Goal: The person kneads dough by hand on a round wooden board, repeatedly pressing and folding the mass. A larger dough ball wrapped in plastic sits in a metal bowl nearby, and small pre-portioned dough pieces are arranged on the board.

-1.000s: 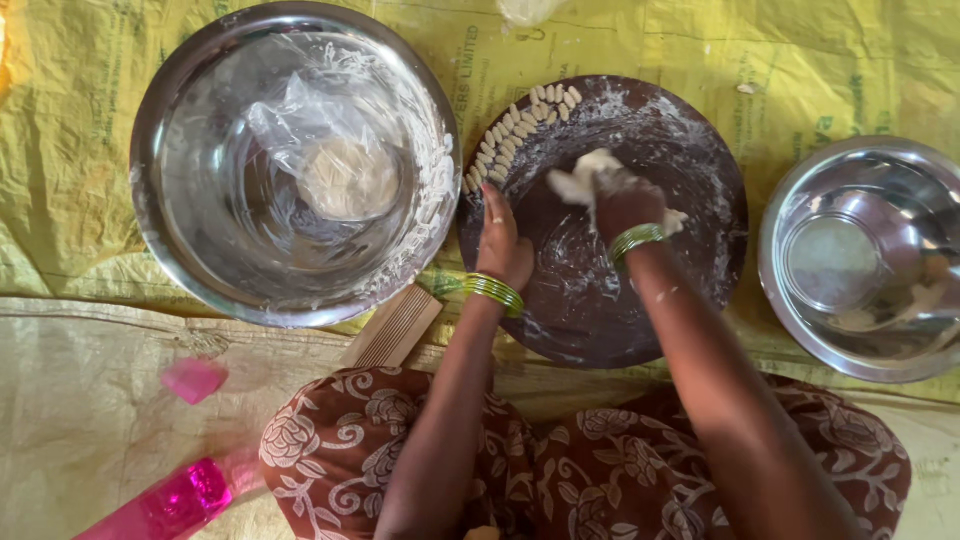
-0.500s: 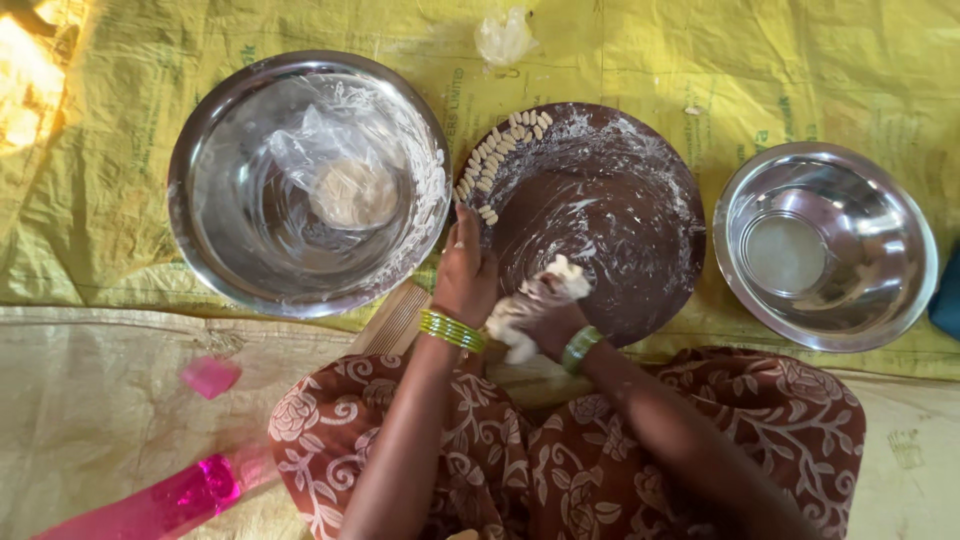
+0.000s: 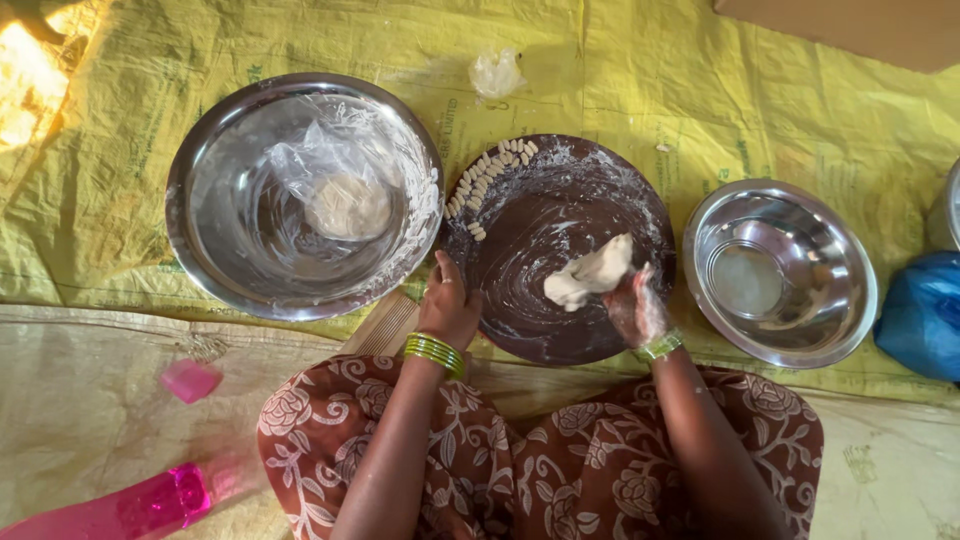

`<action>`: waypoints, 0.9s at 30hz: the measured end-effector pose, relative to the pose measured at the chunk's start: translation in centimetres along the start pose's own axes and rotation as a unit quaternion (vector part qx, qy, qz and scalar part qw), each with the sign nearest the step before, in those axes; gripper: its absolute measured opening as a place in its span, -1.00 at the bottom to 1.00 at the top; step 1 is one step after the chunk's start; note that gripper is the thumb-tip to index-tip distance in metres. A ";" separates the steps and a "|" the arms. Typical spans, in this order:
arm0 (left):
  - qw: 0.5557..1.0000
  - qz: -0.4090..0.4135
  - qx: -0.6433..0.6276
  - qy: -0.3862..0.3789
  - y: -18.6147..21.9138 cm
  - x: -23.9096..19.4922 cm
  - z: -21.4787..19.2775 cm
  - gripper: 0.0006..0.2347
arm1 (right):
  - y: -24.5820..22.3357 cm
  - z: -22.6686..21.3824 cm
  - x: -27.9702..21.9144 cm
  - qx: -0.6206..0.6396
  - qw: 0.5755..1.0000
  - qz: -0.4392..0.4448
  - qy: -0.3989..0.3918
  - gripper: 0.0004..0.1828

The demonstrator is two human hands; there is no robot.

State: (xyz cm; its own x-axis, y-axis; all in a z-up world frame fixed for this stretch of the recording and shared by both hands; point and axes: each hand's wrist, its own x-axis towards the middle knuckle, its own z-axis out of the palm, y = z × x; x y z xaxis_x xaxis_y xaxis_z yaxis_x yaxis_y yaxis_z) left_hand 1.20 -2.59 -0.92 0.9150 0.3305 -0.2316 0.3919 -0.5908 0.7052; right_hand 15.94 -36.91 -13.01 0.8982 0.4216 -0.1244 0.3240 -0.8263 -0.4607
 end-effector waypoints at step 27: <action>0.984 -0.021 0.163 -0.071 3.7 -1.1 -1.6 -0.22 | -11.5 -1.1 4.7 -0.320 0.910 -0.261 -0.033 -0.49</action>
State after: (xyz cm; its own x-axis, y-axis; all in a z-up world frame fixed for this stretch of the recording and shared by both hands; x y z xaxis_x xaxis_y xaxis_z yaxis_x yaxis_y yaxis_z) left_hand 1.44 -3.95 3.02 0.8928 0.2673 -0.3626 0.4181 -0.7911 0.4464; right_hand 16.76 -25.83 -7.28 0.5601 0.8226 -0.0979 0.8266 -0.5471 0.1322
